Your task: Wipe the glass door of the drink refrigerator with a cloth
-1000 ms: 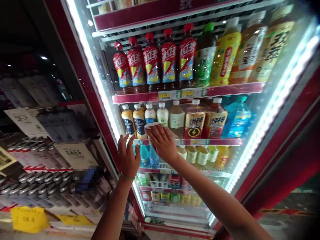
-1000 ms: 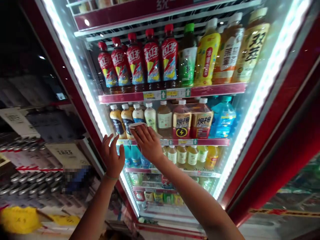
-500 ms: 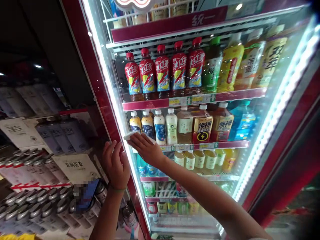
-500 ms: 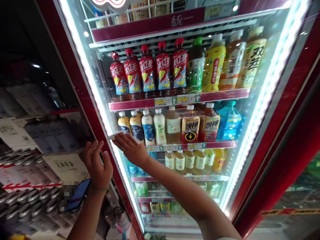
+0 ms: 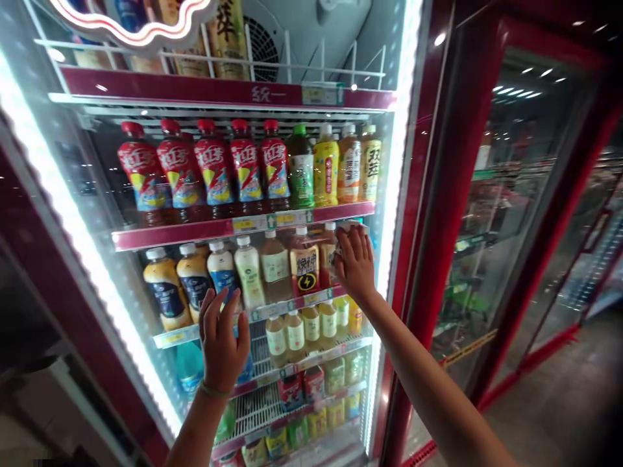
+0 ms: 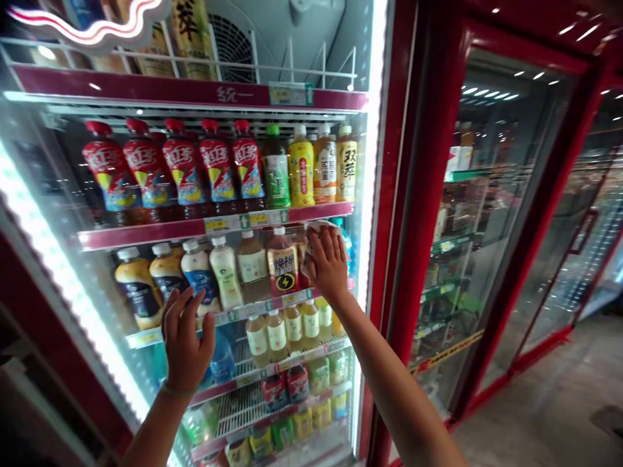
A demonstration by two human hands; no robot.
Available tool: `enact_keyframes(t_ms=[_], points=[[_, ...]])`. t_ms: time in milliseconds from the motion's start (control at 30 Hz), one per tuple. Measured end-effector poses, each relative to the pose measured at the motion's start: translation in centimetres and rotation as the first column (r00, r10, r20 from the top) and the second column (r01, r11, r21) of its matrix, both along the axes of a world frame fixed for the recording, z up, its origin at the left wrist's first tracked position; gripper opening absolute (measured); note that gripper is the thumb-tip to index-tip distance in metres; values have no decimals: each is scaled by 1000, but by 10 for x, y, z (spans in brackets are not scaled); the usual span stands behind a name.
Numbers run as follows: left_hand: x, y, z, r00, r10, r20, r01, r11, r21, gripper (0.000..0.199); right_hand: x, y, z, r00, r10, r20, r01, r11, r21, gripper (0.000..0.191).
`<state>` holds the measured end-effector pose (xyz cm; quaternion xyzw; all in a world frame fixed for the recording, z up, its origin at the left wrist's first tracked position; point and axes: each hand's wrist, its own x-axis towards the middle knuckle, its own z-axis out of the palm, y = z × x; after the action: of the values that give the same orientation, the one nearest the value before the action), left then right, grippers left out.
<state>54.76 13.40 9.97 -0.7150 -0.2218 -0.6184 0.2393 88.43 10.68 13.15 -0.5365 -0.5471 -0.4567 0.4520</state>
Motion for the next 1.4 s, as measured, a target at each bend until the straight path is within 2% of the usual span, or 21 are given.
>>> enact_keyframes(t_ms=[100, 167, 233, 300, 400, 500, 600, 800, 933, 1133, 1233, 1333, 1400], points=[[26, -1, -6, 1000, -12, -19, 12, 1000, 5, 65, 64, -9, -11, 991, -42, -127, 46, 999, 26, 71], [36, -2, -9, 999, -13, -30, 13, 1000, 1, 63, 96, -14, -16, 971, -60, -233, 70, 997, 39, 67], [40, -3, -12, 999, -11, -36, 11, 1000, -1, 63, 110, -16, -15, 936, -63, -347, 89, 994, 58, 64], [35, -3, -12, 999, -3, -35, 3, 1000, -3, 65, 102, -13, -8, 905, -57, -421, 106, 990, 94, 63], [17, -3, -9, 999, 22, -26, -22, 1000, 2, 67, 53, 2, 12, 927, -45, -371, 103, 985, 137, 65], [-11, -1, -1, 998, 67, -9, -67, 998, 6, 66, -16, 17, 33, 977, -23, -212, 54, 988, 144, 69], [-43, 0, 11, 993, 117, -14, -117, 993, 28, 63, -85, 26, 46, 996, 17, -83, -5, 990, 140, 75], [-103, -1, 41, 981, 189, -46, -185, 980, 75, 55, -202, 40, 51, 981, 138, 136, -145, 989, 38, 79], [-138, -11, 56, 979, 201, -32, -199, 977, 72, 53, -266, 53, 54, 940, 247, 236, -250, 968, -15, 76], [-180, -24, 59, 970, 240, -28, -239, 970, 49, 52, -338, 68, 57, 844, 469, 258, -448, 883, -140, 72], [-191, -25, 58, 967, 255, -12, -254, 966, 37, 52, -362, 72, 55, 787, 538, 304, -490, 843, -223, 66], [-189, -24, 58, 969, 248, -8, -248, 968, 31, 52, -362, 71, 55, 772, 514, 375, -459, 858, -232, 61], [-179, -22, 58, 975, 220, -14, -220, 975, 34, 52, -341, 66, 58, 785, 457, 419, -414, 889, -194, 58]])
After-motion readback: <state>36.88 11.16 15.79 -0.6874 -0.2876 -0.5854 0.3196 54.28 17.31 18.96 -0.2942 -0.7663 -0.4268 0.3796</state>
